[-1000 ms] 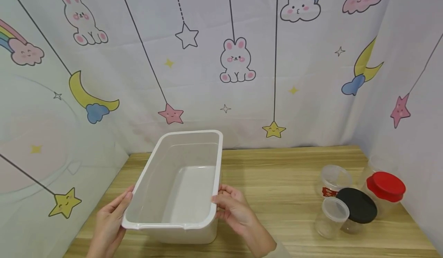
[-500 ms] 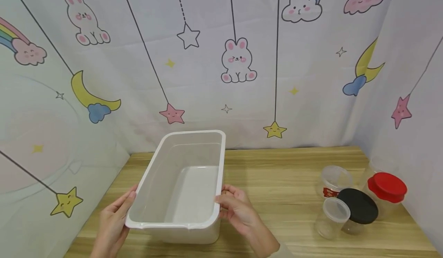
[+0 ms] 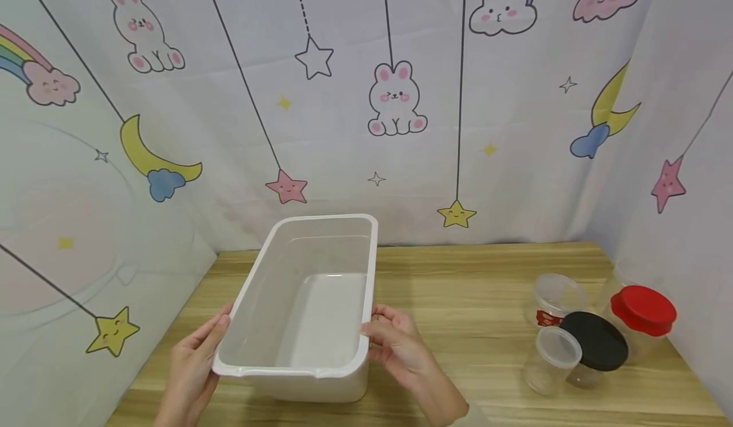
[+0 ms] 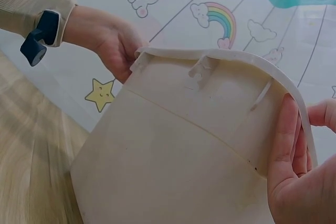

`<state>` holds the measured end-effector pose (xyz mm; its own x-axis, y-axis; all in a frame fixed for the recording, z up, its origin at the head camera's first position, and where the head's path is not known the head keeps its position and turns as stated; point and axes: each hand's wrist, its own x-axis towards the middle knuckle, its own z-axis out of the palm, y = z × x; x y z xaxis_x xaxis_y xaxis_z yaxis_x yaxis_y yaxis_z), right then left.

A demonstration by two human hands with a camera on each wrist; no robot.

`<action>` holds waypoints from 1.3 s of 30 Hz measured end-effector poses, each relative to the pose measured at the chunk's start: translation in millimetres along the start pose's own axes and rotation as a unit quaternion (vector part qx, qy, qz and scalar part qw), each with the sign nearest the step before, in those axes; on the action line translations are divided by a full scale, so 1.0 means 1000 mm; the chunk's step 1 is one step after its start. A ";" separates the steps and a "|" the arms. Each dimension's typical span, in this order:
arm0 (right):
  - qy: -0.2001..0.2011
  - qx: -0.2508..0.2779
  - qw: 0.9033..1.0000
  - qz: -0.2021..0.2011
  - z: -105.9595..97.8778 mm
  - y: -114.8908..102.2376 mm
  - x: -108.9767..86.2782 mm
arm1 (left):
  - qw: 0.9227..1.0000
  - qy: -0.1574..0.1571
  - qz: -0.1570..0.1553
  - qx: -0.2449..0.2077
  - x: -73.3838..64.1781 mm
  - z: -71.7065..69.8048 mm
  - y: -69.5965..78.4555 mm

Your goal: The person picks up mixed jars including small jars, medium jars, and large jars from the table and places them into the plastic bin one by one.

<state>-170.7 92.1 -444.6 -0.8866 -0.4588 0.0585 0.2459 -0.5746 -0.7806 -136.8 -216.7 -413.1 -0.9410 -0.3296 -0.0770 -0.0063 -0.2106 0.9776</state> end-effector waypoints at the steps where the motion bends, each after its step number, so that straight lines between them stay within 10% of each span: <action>1: 0.000 -0.001 1.000 0.000 -0.001 0.000 0.000 | 1.000 0.001 0.001 -0.001 0.000 0.001 0.000; 39: 0.016 -0.005 1.000 0.004 -0.013 -0.008 -0.013 | 1.000 -0.006 0.003 0.007 -0.009 0.015 -0.006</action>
<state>-166.1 111.7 -447.1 -0.8966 -0.4416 0.0331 0.2487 -0.5639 -0.7875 -133.7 -198.5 -415.1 -0.9448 -0.3202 -0.0697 -0.0061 -0.1953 0.9807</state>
